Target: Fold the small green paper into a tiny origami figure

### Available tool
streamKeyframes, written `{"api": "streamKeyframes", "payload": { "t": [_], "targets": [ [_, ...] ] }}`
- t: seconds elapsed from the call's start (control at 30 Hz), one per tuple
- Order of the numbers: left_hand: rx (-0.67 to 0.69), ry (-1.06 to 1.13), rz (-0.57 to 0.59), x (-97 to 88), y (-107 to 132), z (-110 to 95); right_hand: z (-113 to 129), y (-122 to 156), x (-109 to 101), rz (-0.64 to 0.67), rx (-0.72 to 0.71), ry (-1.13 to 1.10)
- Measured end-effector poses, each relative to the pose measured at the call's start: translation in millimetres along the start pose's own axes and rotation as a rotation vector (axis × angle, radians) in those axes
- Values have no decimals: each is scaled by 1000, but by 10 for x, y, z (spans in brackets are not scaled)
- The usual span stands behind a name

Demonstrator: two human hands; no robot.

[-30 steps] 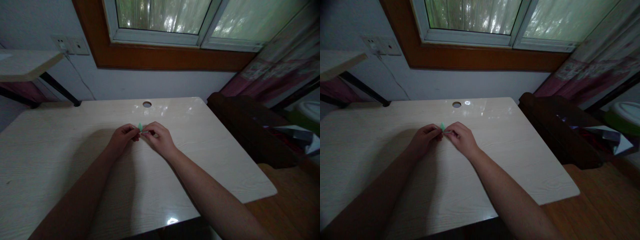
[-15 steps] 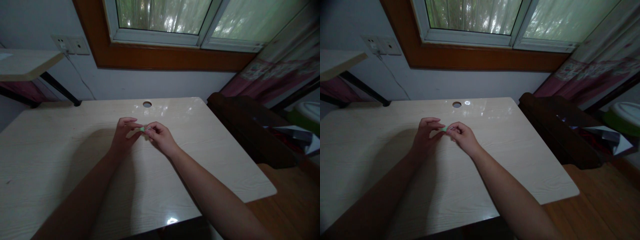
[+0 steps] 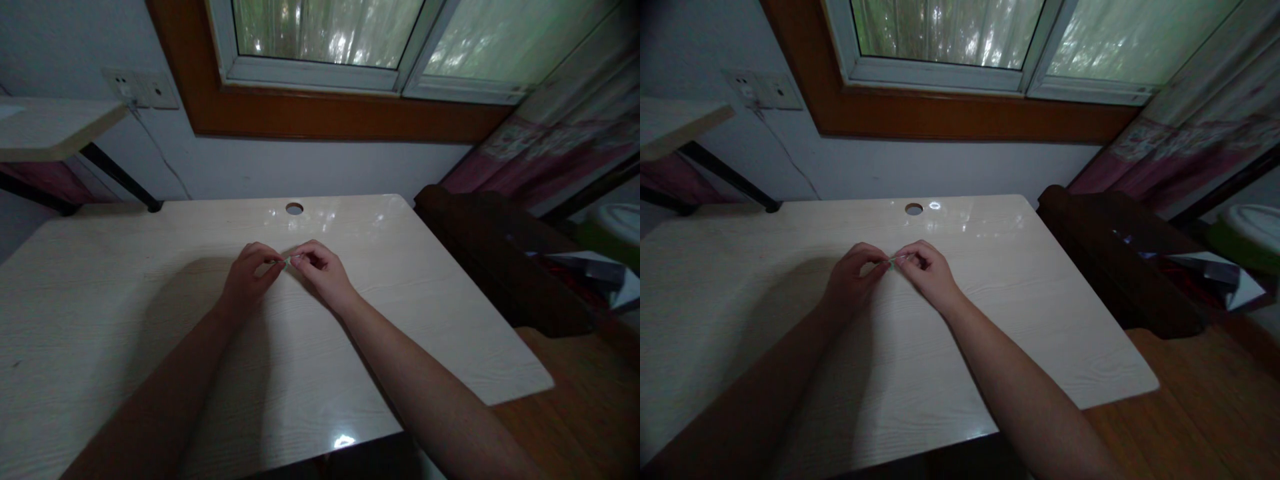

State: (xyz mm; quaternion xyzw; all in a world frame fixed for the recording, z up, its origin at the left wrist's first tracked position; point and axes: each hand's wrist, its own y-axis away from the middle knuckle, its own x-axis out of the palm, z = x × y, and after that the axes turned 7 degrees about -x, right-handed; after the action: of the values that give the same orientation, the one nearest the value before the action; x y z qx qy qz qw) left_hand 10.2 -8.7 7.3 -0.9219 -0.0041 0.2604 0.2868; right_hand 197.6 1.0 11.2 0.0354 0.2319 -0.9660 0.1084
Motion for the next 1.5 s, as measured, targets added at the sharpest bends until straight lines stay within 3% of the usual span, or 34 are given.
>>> {"api": "streamKeyframes", "payload": {
  "t": [0.1,0.27,0.8,1.17,1.5],
  "targets": [
    [-16,9,9,1,-1,-4,7,0,-9,19,-125,136],
    [-33,-8,14,5,-8,-28,-12,9,-9,52,-195,258],
    [-53,-44,31,25,-15,-13,-23,-1,-21,78,-138,330],
    [-7,-112,3,30,-5,-9,0,18,39,84,-186,411],
    [62,-214,53,46,12,56,116,12,-34,335,-295,757]
  ]
}}
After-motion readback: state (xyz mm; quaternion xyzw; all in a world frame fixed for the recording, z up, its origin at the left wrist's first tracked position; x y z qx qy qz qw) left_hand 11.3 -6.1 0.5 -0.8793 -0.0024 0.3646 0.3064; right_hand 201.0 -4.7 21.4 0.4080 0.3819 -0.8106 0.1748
